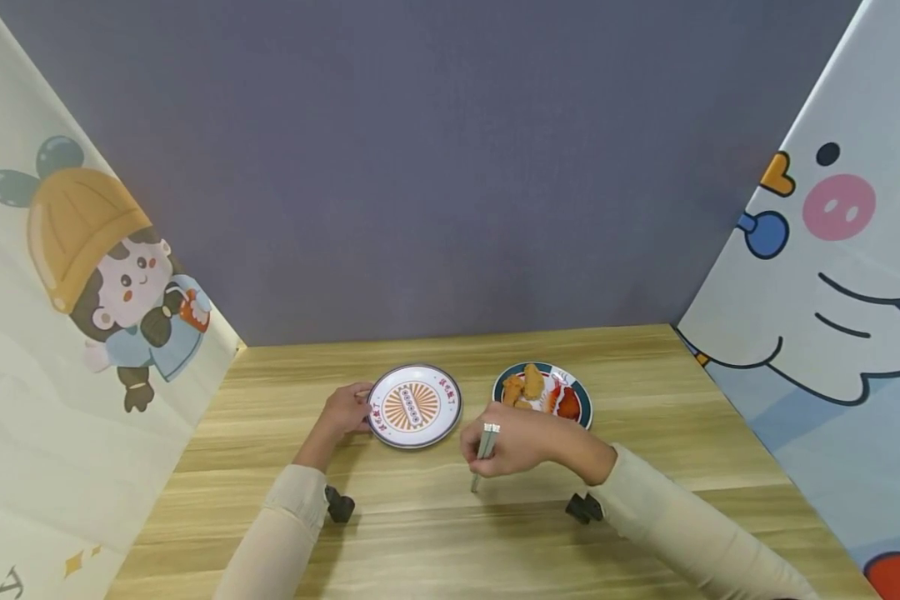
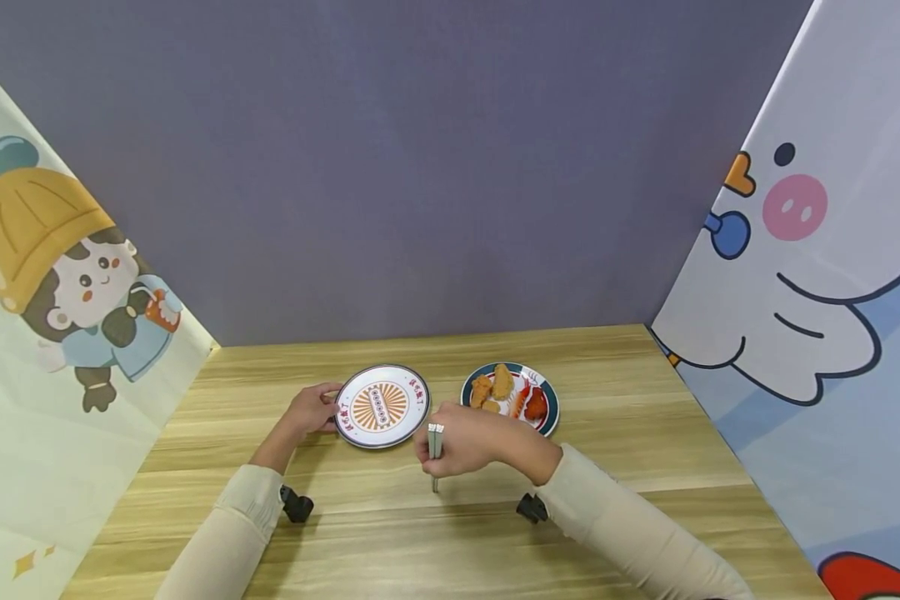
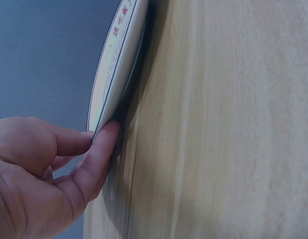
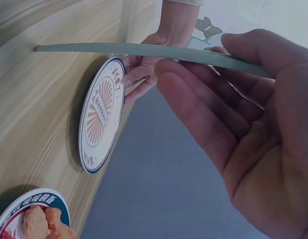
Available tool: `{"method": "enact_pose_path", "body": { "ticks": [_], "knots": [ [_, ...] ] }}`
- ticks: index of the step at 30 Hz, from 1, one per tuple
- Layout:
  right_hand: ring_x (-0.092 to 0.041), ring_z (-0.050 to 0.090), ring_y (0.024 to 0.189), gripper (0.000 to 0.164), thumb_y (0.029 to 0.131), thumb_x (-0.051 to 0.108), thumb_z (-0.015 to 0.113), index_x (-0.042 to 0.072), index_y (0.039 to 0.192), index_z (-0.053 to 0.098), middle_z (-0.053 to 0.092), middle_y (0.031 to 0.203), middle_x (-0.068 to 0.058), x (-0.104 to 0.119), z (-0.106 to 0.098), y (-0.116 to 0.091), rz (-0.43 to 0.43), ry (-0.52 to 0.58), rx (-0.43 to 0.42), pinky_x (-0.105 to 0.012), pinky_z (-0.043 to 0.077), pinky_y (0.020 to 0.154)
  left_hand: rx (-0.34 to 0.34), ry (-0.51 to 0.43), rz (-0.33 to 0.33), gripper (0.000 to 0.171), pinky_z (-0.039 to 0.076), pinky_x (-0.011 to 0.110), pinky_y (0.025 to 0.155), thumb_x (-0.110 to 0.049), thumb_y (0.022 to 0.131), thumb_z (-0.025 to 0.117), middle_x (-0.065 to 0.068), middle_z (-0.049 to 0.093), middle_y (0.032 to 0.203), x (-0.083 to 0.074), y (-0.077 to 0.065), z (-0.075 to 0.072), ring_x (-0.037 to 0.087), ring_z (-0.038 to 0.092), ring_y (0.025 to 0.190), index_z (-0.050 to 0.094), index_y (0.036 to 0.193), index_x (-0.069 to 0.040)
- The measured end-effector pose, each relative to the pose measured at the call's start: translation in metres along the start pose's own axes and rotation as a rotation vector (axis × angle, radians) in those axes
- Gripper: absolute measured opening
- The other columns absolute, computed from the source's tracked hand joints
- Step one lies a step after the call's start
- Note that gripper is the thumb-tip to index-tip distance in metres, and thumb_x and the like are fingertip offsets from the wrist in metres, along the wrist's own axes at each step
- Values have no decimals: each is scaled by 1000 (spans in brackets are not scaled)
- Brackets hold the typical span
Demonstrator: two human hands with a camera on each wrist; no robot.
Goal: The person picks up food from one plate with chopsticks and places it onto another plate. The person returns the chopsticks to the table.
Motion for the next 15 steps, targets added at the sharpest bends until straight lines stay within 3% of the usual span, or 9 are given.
{"method": "enact_pose_path", "body": {
  "ticks": [4, 9, 15],
  "knots": [
    [10, 50, 67, 10, 93, 11, 68, 17, 85, 69, 66, 75, 11, -1, -2, -1, 8, 3, -5, -5, 48, 60, 0, -5, -2, 52, 66, 26, 65, 1, 97, 56, 27, 59, 128, 0, 0, 0, 20, 69, 80, 51, 148, -6],
    [6, 60, 78, 11, 97, 11, 63, 15, 100, 72, 73, 88, 5, -5, -4, -3, 3, 71, -60, -10, 55, 69, -4, 6, -4, 51, 66, 25, 65, 1, 98, 56, 25, 59, 128, 1, 1, 1, 19, 69, 80, 51, 148, -8],
    [6, 60, 78, 11, 99, 14, 64, 16, 102, 74, 74, 92, 8, -15, -4, -7, 19, 112, -130, -12, 58, 71, -5, -12, 1, 53, 66, 26, 66, 2, 96, 56, 27, 59, 129, 0, 0, 0, 20, 69, 81, 51, 148, -7]
  ]
}}
Point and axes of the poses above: each hand's wrist, its own y-axis towards the middle knuckle, its own z-axis out of the palm, x = y × z, the point moved 4 cm from there along y, towards the middle knuckle
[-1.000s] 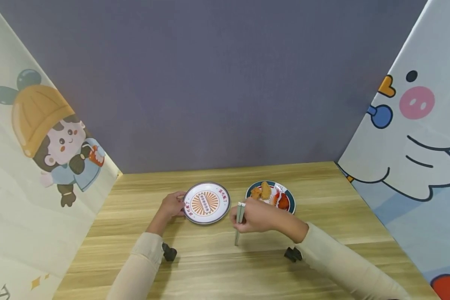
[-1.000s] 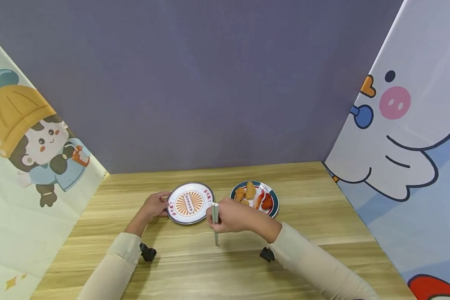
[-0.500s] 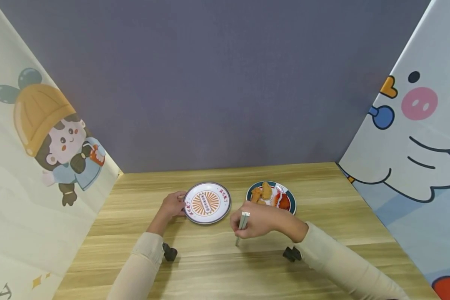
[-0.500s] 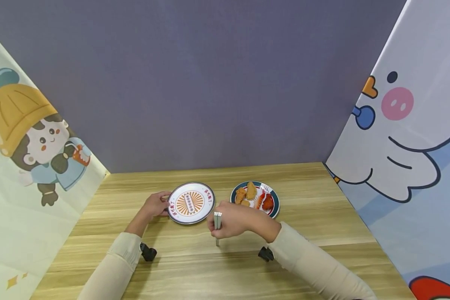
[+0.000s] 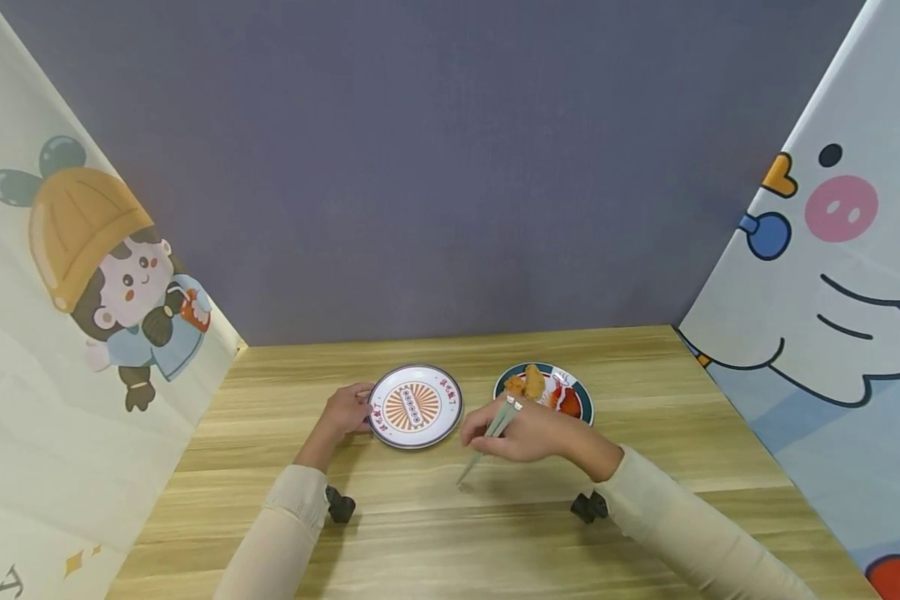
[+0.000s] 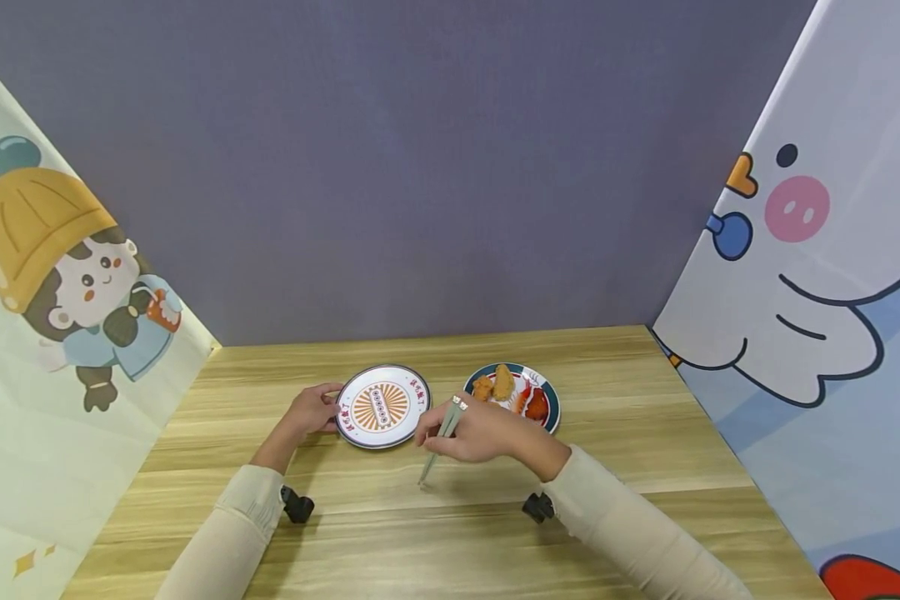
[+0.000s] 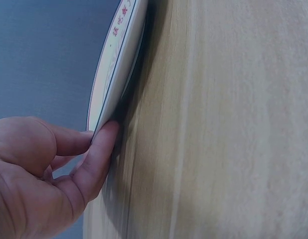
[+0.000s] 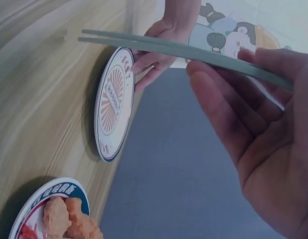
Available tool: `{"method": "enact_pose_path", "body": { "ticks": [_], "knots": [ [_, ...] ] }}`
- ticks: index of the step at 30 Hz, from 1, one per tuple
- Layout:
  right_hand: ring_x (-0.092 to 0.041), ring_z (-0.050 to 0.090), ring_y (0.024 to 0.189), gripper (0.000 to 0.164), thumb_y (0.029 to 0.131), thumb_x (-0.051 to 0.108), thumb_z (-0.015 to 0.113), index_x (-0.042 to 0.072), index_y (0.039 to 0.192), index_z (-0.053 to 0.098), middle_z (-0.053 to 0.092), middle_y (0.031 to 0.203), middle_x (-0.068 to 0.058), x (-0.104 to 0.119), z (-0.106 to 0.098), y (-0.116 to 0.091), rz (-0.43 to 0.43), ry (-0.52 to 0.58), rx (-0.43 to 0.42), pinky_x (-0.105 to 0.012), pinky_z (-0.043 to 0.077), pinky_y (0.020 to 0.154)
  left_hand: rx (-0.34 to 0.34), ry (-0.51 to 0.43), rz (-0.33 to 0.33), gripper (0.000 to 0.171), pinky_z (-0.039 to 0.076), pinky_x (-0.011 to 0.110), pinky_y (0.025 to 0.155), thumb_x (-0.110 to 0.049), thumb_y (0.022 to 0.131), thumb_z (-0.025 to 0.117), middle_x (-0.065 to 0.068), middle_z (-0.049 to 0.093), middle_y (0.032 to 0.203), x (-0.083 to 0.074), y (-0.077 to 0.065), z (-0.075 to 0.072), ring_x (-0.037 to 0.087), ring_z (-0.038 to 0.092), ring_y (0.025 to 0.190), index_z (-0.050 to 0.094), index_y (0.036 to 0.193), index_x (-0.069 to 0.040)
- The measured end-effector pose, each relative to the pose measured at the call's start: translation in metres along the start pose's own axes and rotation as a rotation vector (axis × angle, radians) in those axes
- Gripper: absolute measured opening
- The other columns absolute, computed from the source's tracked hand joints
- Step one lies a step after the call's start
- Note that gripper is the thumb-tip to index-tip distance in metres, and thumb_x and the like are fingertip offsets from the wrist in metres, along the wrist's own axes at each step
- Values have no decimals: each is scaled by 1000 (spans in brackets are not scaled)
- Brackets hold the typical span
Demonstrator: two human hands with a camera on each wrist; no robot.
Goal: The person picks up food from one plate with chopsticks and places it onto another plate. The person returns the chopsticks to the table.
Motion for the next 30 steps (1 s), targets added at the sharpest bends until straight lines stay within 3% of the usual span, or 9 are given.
{"method": "enact_pose_path", "body": {
  "ticks": [8, 13, 20, 24, 30],
  "knots": [
    [7, 55, 71, 12, 100, 18, 65, 16, 99, 76, 75, 87, 5, -6, -6, -7, 22, 1, -50, -14, 57, 65, 0, 10, 2, 52, 66, 25, 65, 2, 96, 56, 26, 59, 127, -1, 1, 0, 20, 69, 81, 52, 147, -7],
    [4, 57, 67, 13, 103, 22, 60, 19, 101, 73, 71, 85, 2, -15, -10, -15, 143, 32, -101, -17, 56, 60, 2, 6, 4, 52, 66, 26, 65, 2, 96, 56, 26, 59, 127, 0, 1, 0, 20, 69, 80, 51, 148, -6],
    [-20, 63, 54, 16, 104, 12, 57, 11, 102, 72, 69, 75, -8, -29, -21, -25, 178, 164, -265, -25, 57, 47, -1, 12, -1, 52, 66, 25, 65, 2, 97, 56, 25, 59, 125, 0, 1, 0, 19, 68, 80, 51, 148, -7],
    [-15, 65, 53, 14, 104, 12, 57, 6, 104, 70, 70, 81, -12, -45, -27, -34, 254, 257, -367, -31, 59, 44, 3, -1, -16, 51, 66, 26, 65, 2, 97, 56, 24, 59, 125, 2, 3, 0, 20, 68, 80, 52, 147, -7],
    [-13, 66, 53, 15, 103, 8, 57, 0, 107, 69, 71, 84, -26, -65, -35, -47, 296, 340, -491, -34, 57, 38, 4, -8, -34, 52, 67, 27, 65, 2, 97, 56, 25, 59, 126, 3, 6, 1, 21, 69, 80, 53, 147, -7]
  ]
}}
Point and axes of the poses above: each hand's wrist, its own y-axis towards the middle knuckle, its own z-axis out of the palm, x = y × z, the point moved 4 cm from there along y, towards the middle knuckle
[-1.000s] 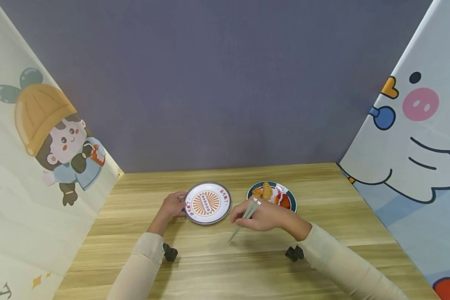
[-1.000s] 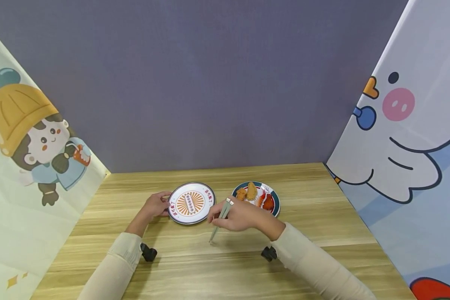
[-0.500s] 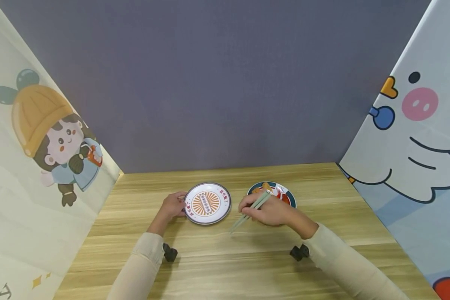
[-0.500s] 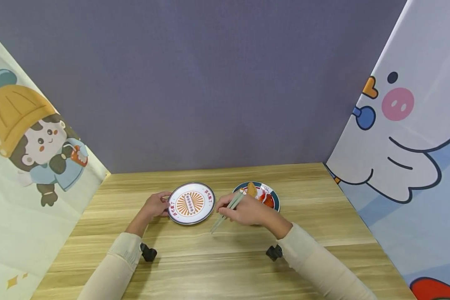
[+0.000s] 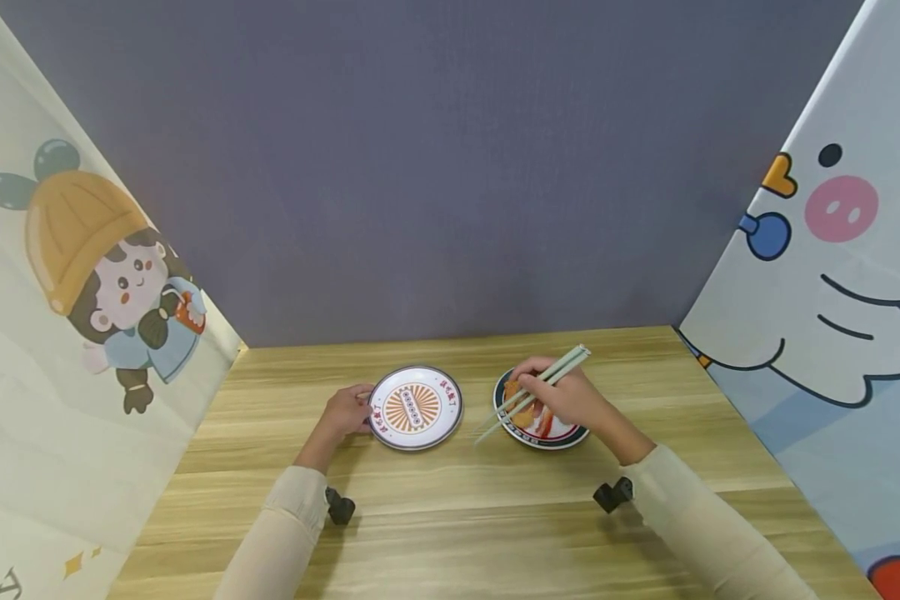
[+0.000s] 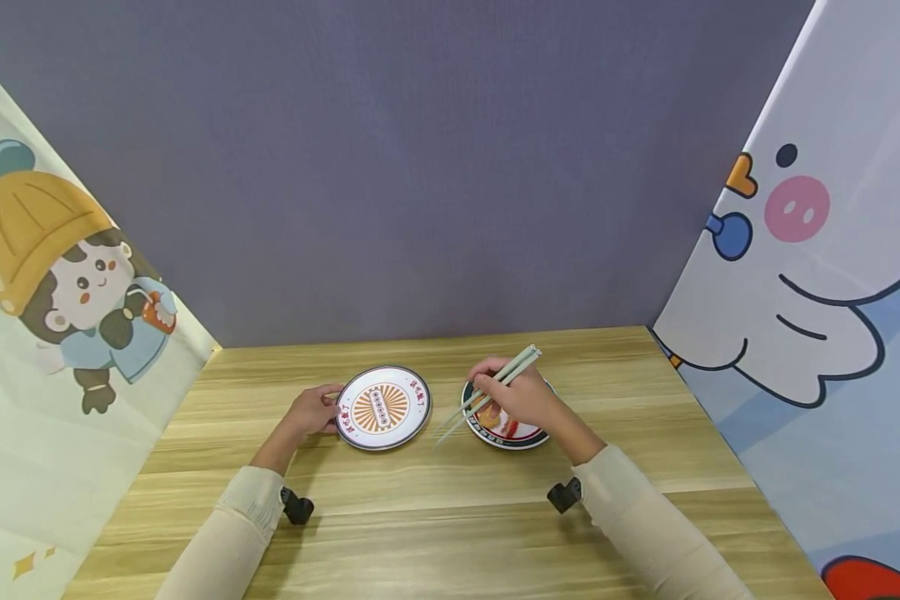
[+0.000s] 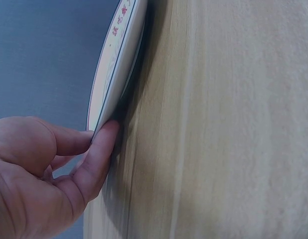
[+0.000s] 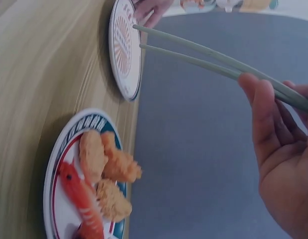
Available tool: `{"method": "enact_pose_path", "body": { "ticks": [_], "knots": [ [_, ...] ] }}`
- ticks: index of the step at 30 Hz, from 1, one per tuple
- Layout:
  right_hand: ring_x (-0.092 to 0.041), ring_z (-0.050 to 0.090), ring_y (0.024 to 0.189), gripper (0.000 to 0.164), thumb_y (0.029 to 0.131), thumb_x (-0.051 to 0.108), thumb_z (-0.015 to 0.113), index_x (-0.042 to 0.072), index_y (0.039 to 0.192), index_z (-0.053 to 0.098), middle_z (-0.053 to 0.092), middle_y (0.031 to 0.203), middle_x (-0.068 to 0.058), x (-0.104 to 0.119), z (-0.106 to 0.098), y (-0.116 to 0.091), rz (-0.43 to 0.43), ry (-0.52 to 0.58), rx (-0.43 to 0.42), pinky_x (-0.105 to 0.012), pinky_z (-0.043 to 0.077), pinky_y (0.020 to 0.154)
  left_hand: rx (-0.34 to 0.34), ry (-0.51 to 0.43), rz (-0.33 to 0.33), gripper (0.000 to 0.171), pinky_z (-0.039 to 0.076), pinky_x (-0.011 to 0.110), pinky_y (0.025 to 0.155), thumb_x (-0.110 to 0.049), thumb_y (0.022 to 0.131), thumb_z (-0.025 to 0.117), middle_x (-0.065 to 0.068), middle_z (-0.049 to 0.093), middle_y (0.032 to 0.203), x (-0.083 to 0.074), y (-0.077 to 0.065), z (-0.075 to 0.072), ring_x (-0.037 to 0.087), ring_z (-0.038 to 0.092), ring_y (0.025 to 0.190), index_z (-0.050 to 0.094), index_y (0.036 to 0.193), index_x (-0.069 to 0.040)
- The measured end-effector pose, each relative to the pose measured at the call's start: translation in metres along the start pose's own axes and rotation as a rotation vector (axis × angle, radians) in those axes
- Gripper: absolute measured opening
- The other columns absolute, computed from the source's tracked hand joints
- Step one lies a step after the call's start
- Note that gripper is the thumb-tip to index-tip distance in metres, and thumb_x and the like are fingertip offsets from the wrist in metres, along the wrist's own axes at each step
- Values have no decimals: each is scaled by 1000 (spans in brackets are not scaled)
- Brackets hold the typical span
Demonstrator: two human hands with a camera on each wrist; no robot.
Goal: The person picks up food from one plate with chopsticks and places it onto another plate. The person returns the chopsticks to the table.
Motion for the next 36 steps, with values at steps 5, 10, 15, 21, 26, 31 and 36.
{"method": "enact_pose_path", "body": {
  "ticks": [5, 10, 15, 21, 26, 31, 36],
  "knots": [
    [-11, 62, 51, 16, 104, 11, 57, 2, 107, 69, 70, 81, -21, -11, -12, -1, 57, -17, -63, -31, 54, 37, -1, 1, 2, 52, 67, 27, 65, 2, 96, 57, 25, 59, 127, 1, 0, 0, 21, 69, 81, 53, 147, -8],
    [-11, 61, 52, 18, 105, 13, 55, 1, 108, 68, 69, 83, -19, -20, -18, -1, 96, -33, -96, -28, 53, 38, -6, -3, 13, 52, 67, 27, 66, 2, 97, 56, 25, 59, 126, 0, -3, 0, 21, 69, 82, 53, 147, -8],
    [-14, 62, 51, 20, 105, 15, 56, 0, 110, 68, 67, 85, -26, -29, -26, -4, 119, -22, -129, -30, 56, 40, -4, -4, 14, 51, 67, 27, 66, 1, 97, 56, 25, 59, 128, 1, -5, 1, 22, 69, 84, 53, 147, -8],
    [-10, 58, 48, 24, 105, 17, 56, -4, 112, 66, 65, 80, -30, -44, -38, -6, 161, -19, -181, -27, 55, 39, -5, -11, 0, 51, 66, 26, 66, 1, 97, 55, 25, 59, 127, 2, -4, 0, 22, 69, 85, 53, 147, -8],
    [-10, 58, 47, 25, 105, 14, 56, -8, 111, 64, 66, 75, -28, -55, -45, -8, 165, -5, -233, -25, 54, 38, -3, -25, 1, 51, 67, 27, 66, 1, 98, 55, 23, 59, 123, 1, -3, 0, 22, 69, 83, 52, 148, -8],
    [-9, 57, 48, 21, 104, 15, 58, -5, 106, 66, 67, 74, -21, -62, -48, -9, 168, -39, -283, -25, 55, 40, 8, -40, 12, 51, 67, 27, 66, 2, 98, 54, 23, 58, 124, 2, -3, 0, 20, 68, 81, 52, 148, -8],
    [-8, 56, 48, 21, 103, 17, 59, -3, 104, 67, 65, 74, -19, -61, -47, -8, 160, -84, -296, -26, 54, 40, 7, -49, 29, 51, 67, 28, 66, 3, 98, 54, 24, 56, 125, 2, -3, 1, 19, 67, 79, 51, 148, -6]
  ]
}}
Point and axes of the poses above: each hand's wrist, its own y-axis towards the middle knuckle, its own z-axis out of the palm, x = y × z, the point moved 4 cm from there along y, towards the middle knuckle
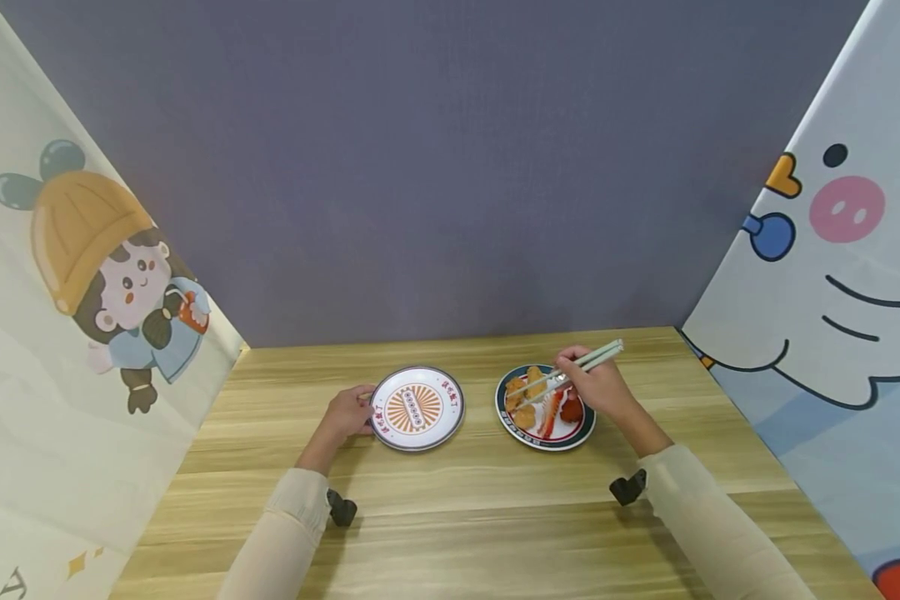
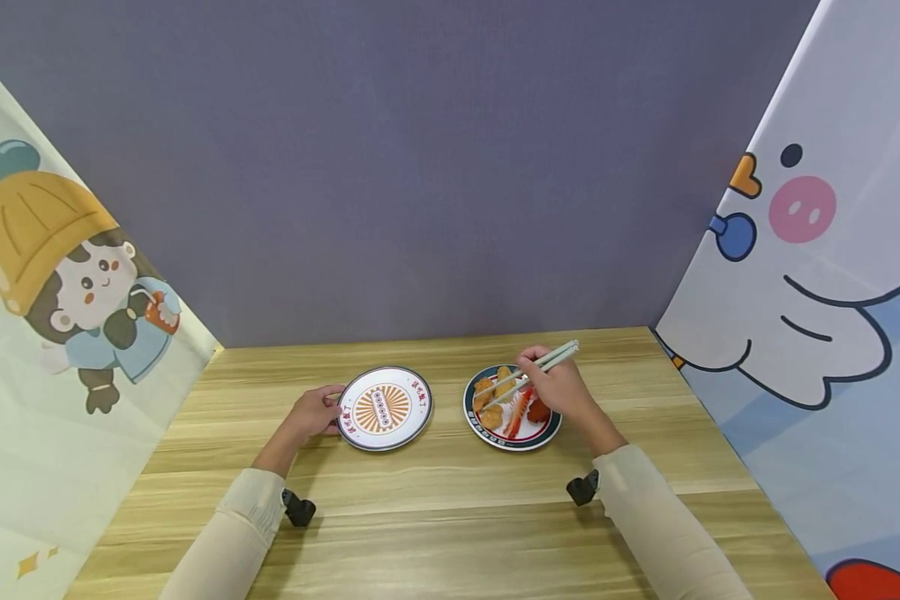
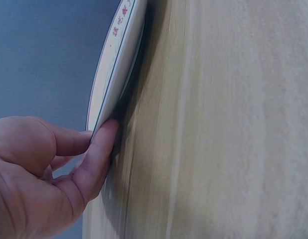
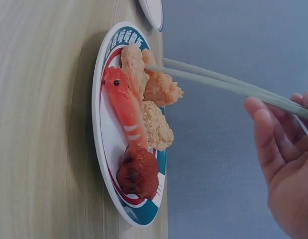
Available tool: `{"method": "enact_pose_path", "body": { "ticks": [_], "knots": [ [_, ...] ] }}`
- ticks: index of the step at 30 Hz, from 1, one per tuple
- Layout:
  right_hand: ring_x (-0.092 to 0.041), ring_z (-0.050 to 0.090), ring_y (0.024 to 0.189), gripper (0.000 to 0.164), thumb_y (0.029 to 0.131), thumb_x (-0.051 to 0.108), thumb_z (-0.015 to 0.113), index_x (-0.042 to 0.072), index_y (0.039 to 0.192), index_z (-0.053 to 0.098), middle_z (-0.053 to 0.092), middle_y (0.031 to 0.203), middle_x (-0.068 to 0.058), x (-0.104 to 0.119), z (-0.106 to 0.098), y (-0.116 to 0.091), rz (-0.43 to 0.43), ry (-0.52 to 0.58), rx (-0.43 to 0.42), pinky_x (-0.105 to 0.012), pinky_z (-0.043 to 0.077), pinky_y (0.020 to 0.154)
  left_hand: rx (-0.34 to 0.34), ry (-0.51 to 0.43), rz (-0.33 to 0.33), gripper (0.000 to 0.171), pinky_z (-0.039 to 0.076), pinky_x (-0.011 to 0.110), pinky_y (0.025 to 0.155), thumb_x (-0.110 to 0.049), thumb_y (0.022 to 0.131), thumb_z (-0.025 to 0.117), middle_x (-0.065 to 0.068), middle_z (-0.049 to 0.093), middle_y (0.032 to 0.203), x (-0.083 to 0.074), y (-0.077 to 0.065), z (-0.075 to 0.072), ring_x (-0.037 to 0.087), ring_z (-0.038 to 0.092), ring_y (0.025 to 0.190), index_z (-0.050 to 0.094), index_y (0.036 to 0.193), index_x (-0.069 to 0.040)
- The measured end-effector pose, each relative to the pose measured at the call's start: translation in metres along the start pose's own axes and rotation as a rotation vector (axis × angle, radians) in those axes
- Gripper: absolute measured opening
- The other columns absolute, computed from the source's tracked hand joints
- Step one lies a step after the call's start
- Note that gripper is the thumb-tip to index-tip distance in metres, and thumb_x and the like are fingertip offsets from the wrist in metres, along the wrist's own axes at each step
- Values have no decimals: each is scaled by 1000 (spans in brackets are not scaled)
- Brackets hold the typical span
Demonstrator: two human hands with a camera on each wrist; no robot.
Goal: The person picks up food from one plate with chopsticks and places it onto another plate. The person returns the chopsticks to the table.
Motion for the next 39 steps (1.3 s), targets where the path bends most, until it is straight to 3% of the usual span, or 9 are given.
{"method": "enact_pose_path", "body": {
  "ticks": [5, 9, 15, 21, 24, 31, 39],
  "knots": [
    [-9, 53, 53, 23, 104, 19, 59, -1, 102, 70, 60, 71, -5, 2, 4, -1, -37, -108, 54, -22, 48, 43, -5, 9, -2, 51, 67, 28, 66, 3, 98, 54, 24, 56, 125, -2, -2, -1, 18, 67, 78, 51, 148, -6],
    [-16, 62, 62, 27, 105, 20, 56, -3, 104, 70, 68, 79, -13, 0, 9, -2, -49, -184, 101, -24, 54, 49, -5, 15, -4, 51, 67, 28, 66, 2, 98, 54, 26, 56, 128, -4, -3, -2, 20, 68, 79, 51, 148, -7],
    [-37, 72, 73, 26, 105, 15, 55, -6, 105, 70, 74, 88, -22, -1, 12, 0, -88, -185, 106, -31, 63, 55, -5, 17, -11, 51, 67, 28, 67, 1, 98, 54, 25, 56, 128, -5, -5, -4, 21, 68, 83, 51, 148, -8],
    [-21, 73, 67, 25, 103, 13, 58, -10, 105, 69, 73, 88, -28, -14, 10, -3, -10, -53, 57, -27, 64, 54, -7, 9, -12, 51, 67, 29, 67, 2, 97, 55, 24, 57, 126, -4, -5, -3, 20, 68, 82, 52, 148, -7],
    [-15, 73, 66, 26, 103, 9, 57, -15, 106, 67, 71, 92, -34, -19, 8, -4, 27, 25, 37, -34, 67, 59, -8, 8, -16, 51, 67, 29, 67, 2, 98, 55, 24, 57, 126, -4, -4, -2, 20, 68, 81, 53, 147, -8],
    [-23, 75, 67, 26, 103, 8, 56, -16, 105, 66, 70, 92, -36, -19, 8, -7, 17, 29, 22, -44, 67, 61, -13, 3, -29, 51, 67, 28, 68, 2, 98, 55, 23, 56, 126, -4, -4, -1, 19, 67, 81, 53, 147, -9],
    [-5, 71, 62, 30, 104, 8, 53, -20, 106, 64, 72, 89, -31, -26, 6, -11, 58, 80, -41, -42, 67, 62, -10, -4, -22, 51, 67, 28, 67, 3, 97, 54, 23, 56, 124, -4, -6, -1, 19, 67, 82, 52, 147, -7]
  ]
}}
Point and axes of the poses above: each hand's wrist, its own y-axis towards the middle knuckle, its own z-axis out of the palm, x = y × z, the point moved 4 cm from there along y, towards the middle knuckle
